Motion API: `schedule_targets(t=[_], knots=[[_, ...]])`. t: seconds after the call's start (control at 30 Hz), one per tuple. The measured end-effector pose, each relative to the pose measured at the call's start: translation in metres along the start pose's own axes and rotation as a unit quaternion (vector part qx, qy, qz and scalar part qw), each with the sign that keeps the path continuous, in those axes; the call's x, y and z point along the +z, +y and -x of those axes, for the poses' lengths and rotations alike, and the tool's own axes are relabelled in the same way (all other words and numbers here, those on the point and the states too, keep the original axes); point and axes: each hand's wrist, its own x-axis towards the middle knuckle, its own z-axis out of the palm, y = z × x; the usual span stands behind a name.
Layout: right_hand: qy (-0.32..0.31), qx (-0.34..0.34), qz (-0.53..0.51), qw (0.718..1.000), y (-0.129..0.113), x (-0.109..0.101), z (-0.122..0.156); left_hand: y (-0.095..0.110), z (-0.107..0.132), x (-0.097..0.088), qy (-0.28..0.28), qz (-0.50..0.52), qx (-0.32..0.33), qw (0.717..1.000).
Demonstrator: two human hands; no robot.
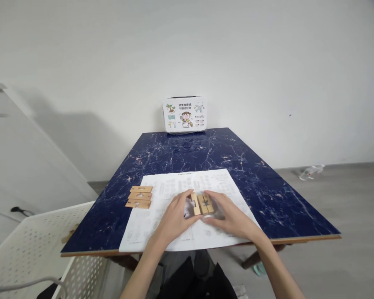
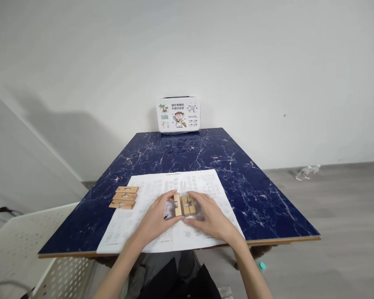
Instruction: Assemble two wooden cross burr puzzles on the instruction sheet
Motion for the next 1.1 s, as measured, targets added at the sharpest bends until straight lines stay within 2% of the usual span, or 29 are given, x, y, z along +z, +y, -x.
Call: schedule_targets(t=[0.13,0.27,0.43,0.57,0.7,0.87,1.1], knots=[[0.007,-0.004,-0.004,1.000,0.002,0.002,0.002,0.002,0.001,-0.001,0.023,-0.001,0.019,1.000],[0.037,0.024,-0.022,0.999,0.003,0.005,0.005,0.010,0.001,-0.005,0.013,-0.015,0.049,0.999],[0.085,0.053,-0.064,0.993,-0.001,0.002,0.002,0.014,0.001,-0.008,0.012,-0.013,0.055,0.998],[0.132,0.079,-0.104,0.983,-0.013,0.006,-0.001,0.011,0.002,-0.007,0.018,-0.016,0.061,0.998],[0.144,0.077,-0.173,0.971,-0.031,0.018,-0.002,0.010,0.001,-0.007,0.032,-0.006,0.056,0.998],[0.098,0.040,-0.175,0.979,-0.046,0.015,0.005,0.010,0.002,-0.006,0.045,-0.011,0.068,0.997],[-0.052,-0.008,-0.093,0.994,-0.053,-0.027,0.009,0.009,0.004,-0.006,0.004,0.052,0.054,0.997]])
